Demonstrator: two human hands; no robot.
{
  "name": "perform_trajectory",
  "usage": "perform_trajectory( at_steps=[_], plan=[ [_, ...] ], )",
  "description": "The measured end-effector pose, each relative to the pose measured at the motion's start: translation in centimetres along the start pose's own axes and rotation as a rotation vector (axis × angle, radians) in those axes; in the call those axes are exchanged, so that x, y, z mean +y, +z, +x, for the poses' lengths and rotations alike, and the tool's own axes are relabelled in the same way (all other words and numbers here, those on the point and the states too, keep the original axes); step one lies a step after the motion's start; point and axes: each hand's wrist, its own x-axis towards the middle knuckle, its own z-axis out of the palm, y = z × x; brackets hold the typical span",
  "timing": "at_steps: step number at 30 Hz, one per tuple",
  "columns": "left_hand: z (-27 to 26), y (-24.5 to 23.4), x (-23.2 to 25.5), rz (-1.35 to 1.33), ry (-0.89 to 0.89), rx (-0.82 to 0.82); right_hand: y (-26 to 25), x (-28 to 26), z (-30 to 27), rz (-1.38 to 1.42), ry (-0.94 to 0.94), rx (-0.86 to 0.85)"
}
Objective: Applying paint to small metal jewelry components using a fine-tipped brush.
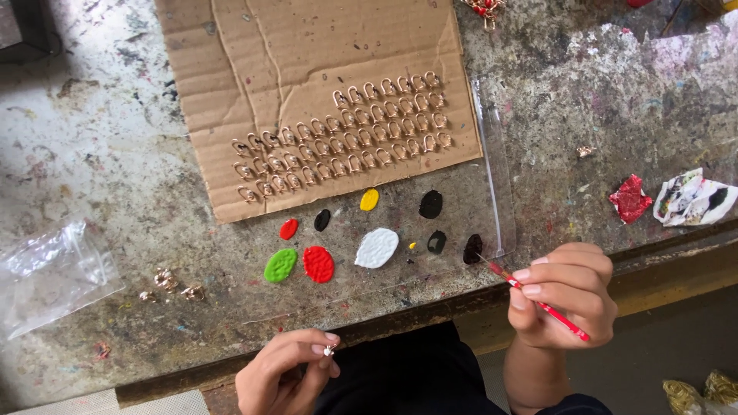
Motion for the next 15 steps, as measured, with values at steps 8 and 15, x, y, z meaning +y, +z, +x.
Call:
perform_trajectory(
  at_steps=[8, 15],
  plan=[
    [0.2, -0.1, 0.3, -0.041, 0.019, 0.042, 1.8, -2.1, 0.3, 0.276, 0.05, 0.191],
    [1.0, -1.2, 1.4, -0.039, 0.056, 0.001, 3.3, -6.8, -0.2, 0.436, 0.128, 0.017]
  ],
)
